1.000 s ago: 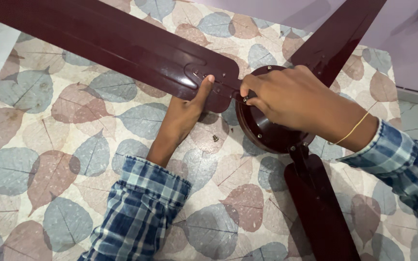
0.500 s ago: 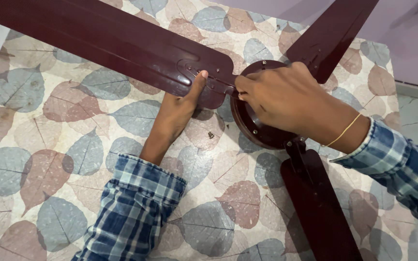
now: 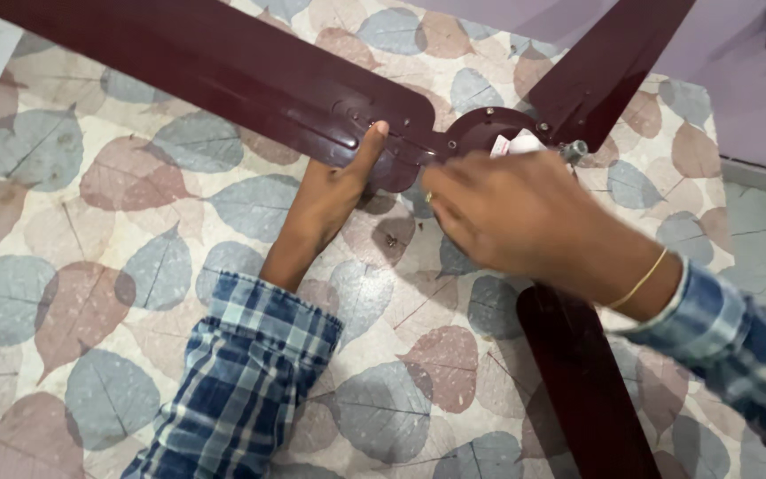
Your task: The person attaches maroon ceiling fan blades to the motor housing using a screwdriver. They secure each blade by tightening screws at the mounting points, handling the blades and tools directly.
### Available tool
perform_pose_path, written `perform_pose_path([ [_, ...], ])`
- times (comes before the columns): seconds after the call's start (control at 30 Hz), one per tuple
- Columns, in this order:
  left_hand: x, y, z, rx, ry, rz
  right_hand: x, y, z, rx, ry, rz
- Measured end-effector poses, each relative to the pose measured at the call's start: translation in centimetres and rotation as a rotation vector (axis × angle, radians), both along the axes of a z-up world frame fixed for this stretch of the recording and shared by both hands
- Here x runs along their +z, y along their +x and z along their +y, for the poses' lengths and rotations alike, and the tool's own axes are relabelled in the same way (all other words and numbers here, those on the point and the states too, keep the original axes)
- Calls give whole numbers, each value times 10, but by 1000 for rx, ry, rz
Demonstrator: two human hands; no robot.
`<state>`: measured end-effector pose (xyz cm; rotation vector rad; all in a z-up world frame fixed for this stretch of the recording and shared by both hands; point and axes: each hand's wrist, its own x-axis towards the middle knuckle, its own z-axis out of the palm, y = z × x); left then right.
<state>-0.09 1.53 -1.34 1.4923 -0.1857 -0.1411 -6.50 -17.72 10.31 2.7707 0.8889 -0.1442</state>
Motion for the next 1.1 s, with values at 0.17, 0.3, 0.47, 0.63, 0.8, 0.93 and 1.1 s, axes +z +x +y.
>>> perform_pose_path([
  [0.17,2,1,0,-6,-39,-10,-42,-17,11,320,55,-261],
  [0.3,-1,1,0,4,6,15,-53,-17,17,331,92,-288],
  [0.47,1,1,-2,-7,-70,-17,-54,-16,22,319,110,-317],
  [0.63,3,2,-1,-4,23,64,-57,-17,18,307,91,-286],
  [0.8,4,4,-2,10,-7,1,-49,-16,14,316,245,-256],
  [0.93,1,2,-4,-11,-40,-16,-30,-19,8,98,423,-72],
  [1.1,2,4,-1,-30,-8,33,23,-28,-12,-331,610,279],
])
